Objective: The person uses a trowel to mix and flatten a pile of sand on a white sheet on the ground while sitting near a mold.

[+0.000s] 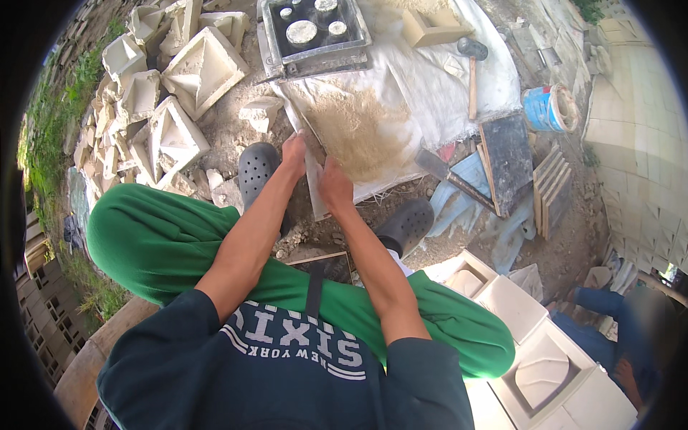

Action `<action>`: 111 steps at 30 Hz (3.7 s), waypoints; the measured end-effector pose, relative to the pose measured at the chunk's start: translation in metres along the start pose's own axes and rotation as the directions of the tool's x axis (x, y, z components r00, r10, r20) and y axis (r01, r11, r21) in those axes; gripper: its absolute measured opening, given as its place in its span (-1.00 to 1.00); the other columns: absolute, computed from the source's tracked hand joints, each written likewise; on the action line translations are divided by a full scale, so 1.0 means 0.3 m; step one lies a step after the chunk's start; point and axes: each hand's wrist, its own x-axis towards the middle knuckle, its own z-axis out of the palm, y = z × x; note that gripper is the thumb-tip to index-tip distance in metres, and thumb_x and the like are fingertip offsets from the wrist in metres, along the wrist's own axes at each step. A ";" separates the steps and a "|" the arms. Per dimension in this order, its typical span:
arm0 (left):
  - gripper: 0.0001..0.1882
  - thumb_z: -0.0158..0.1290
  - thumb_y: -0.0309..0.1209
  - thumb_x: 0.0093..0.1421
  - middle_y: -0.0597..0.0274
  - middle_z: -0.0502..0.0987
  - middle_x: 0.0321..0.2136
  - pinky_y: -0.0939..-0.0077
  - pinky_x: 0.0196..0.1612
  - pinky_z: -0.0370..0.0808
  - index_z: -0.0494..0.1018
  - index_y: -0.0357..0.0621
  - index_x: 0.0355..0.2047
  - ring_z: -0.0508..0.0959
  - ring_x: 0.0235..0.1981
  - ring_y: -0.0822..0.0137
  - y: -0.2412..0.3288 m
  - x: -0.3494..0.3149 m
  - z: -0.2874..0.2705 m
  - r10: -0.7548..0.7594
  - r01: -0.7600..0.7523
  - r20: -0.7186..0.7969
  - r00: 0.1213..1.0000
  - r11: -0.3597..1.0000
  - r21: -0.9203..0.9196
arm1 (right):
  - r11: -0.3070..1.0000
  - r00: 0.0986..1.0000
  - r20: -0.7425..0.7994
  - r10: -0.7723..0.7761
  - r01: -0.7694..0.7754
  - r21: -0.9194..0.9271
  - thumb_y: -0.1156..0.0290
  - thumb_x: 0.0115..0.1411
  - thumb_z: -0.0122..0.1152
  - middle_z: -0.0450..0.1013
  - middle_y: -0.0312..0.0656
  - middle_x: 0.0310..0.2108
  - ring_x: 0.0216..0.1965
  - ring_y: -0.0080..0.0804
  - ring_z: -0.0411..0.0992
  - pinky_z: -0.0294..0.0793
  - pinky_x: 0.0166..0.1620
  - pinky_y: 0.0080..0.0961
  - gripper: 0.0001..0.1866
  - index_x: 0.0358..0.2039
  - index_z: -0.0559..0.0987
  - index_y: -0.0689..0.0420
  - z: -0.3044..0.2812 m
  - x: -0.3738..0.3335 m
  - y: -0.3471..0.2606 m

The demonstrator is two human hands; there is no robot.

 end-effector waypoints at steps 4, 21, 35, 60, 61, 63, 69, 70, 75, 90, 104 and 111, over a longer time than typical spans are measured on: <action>-0.64 -0.13 -0.27 0.34 0.20 0.51 -0.33 0.36 -0.25 0.41 0.47 -0.34 -0.10 0.45 -0.34 0.36 -0.025 0.011 -0.016 0.052 -0.047 -0.046 0.998 0.994 0.095 | 0.997 0.994 0.094 0.051 -0.046 -0.055 0.11 0.31 -0.08 0.49 0.18 -0.34 -0.37 0.23 0.48 0.44 -0.34 0.07 -0.61 -0.11 0.33 0.23 0.014 0.035 -0.025; -0.67 -0.08 -0.30 0.31 0.19 0.53 -0.35 0.44 -0.23 0.42 0.48 -0.31 -0.09 0.46 -0.33 0.38 -0.009 0.072 -0.043 0.018 -0.012 -0.059 0.998 0.995 0.099 | 0.999 0.992 0.125 0.021 -0.016 -0.038 0.13 0.32 -0.09 0.48 0.18 -0.33 -0.31 0.24 0.45 0.42 -0.29 0.07 -0.65 -0.20 0.32 0.22 0.030 0.041 -0.014; -0.59 -0.16 -0.25 0.35 -0.01 0.46 -0.06 0.17 -0.06 0.46 0.32 -0.28 0.07 0.49 -0.09 0.11 0.035 -0.020 -0.025 -0.175 0.181 0.050 0.983 0.971 -0.157 | 0.999 1.000 -0.020 0.010 -0.009 0.052 0.12 0.29 -0.03 0.48 0.22 -0.36 -0.37 0.26 0.46 0.43 -0.33 0.06 -0.57 -0.08 0.33 0.26 0.019 -0.021 0.028; -0.54 -0.16 -0.24 0.34 -0.06 0.47 -0.11 0.10 -0.13 0.51 0.32 -0.46 0.00 0.54 -0.14 0.06 -0.057 -0.218 0.022 -0.210 0.225 -0.136 0.968 0.968 0.107 | 1.000 0.999 0.025 0.029 -0.029 0.001 0.11 0.28 -0.02 0.45 0.14 -0.30 -0.39 0.19 0.48 0.47 -0.39 0.03 -0.61 -0.13 0.31 0.21 0.002 -0.221 0.220; -0.54 -0.16 -0.24 0.34 -0.06 0.47 -0.11 0.10 -0.13 0.51 0.32 -0.46 0.00 0.54 -0.14 0.06 -0.068 -0.199 0.015 -0.205 0.220 -0.134 0.969 0.969 0.110 | 1.000 0.999 -0.043 0.025 -0.024 0.018 0.11 0.28 -0.01 0.46 0.15 -0.34 -0.41 0.21 0.47 0.46 -0.40 0.04 -0.60 -0.14 0.32 0.23 0.004 -0.208 0.225; -0.57 -0.17 -0.28 0.33 -0.06 0.48 -0.12 0.11 -0.15 0.52 0.32 -0.45 0.00 0.54 -0.15 0.04 -0.085 -0.171 0.009 -0.163 0.169 -0.065 0.984 0.980 0.101 | 0.999 0.993 -0.112 0.023 -0.019 0.035 0.11 0.28 0.01 0.46 0.15 -0.38 -0.43 0.22 0.46 0.45 -0.41 0.04 -0.60 -0.15 0.33 0.24 -0.006 -0.171 0.229; -0.58 -0.12 -0.27 0.27 -0.03 0.50 -0.19 0.15 -0.17 0.43 0.39 -0.45 -0.07 0.51 -0.20 0.11 -0.093 -0.177 0.020 -0.177 0.184 -0.101 0.979 0.981 0.062 | 0.998 0.994 -0.107 0.027 -0.021 0.057 0.15 0.27 0.03 0.48 0.15 -0.37 -0.42 0.21 0.47 0.46 -0.39 0.01 -0.61 -0.14 0.34 0.25 -0.030 -0.131 0.235; -0.58 -0.12 -0.27 0.27 -0.03 0.50 -0.19 0.15 -0.17 0.43 0.39 -0.45 -0.07 0.51 -0.20 0.11 -0.103 -0.175 0.014 -0.176 0.183 -0.104 0.979 0.981 0.062 | 0.999 0.995 -0.099 0.031 -0.029 0.028 0.15 0.27 0.03 0.48 0.16 -0.37 -0.41 0.22 0.46 0.46 -0.39 0.01 -0.62 -0.15 0.34 0.24 -0.032 -0.121 0.230; -0.55 -0.11 -0.24 0.29 -0.04 0.49 -0.14 0.17 -0.14 0.40 0.39 -0.45 -0.04 0.49 -0.19 0.13 -0.105 -0.133 0.036 -0.142 0.161 -0.121 0.982 0.974 0.161 | 0.991 0.980 -0.189 0.064 -0.040 0.124 0.12 0.28 0.00 0.48 0.18 -0.34 -0.38 0.24 0.46 0.45 -0.34 0.04 -0.61 -0.15 0.34 0.23 -0.027 -0.104 0.213; -0.50 -0.06 -0.19 0.29 -0.03 0.49 -0.11 0.20 -0.10 0.42 0.36 -0.47 -0.01 0.52 -0.15 0.11 -0.120 -0.177 0.019 -0.221 0.231 -0.131 0.967 0.970 0.071 | 0.978 0.977 0.041 0.208 -0.209 0.008 0.10 0.31 -0.08 0.48 0.22 -0.31 -0.29 0.26 0.46 0.44 -0.26 0.05 -0.57 -0.09 0.31 0.26 -0.095 -0.014 0.251; -0.50 0.05 -0.22 0.22 -0.03 0.50 -0.11 0.23 -0.11 0.42 0.38 -0.42 0.00 0.51 -0.15 0.14 -0.144 -0.079 -0.063 -0.178 0.195 -0.116 0.977 0.968 0.156 | 0.982 0.976 -0.115 0.185 -0.180 0.052 0.04 0.34 -0.20 0.44 0.15 -0.17 -0.18 0.19 0.44 0.40 -0.15 0.03 -0.55 -0.09 0.34 0.21 -0.108 0.013 0.252; -0.68 -0.01 -0.37 0.23 0.11 0.55 -0.28 0.39 -0.21 0.43 0.47 -0.38 -0.11 0.52 -0.31 0.29 -0.018 -0.097 -0.028 -0.046 0.056 -0.083 0.996 0.991 0.123 | 0.941 0.937 -0.110 0.331 -0.336 -0.034 0.10 0.37 -0.25 0.44 0.15 -0.14 -0.12 0.17 0.40 0.38 -0.10 -0.03 -0.57 -0.11 0.41 0.22 -0.217 0.123 0.375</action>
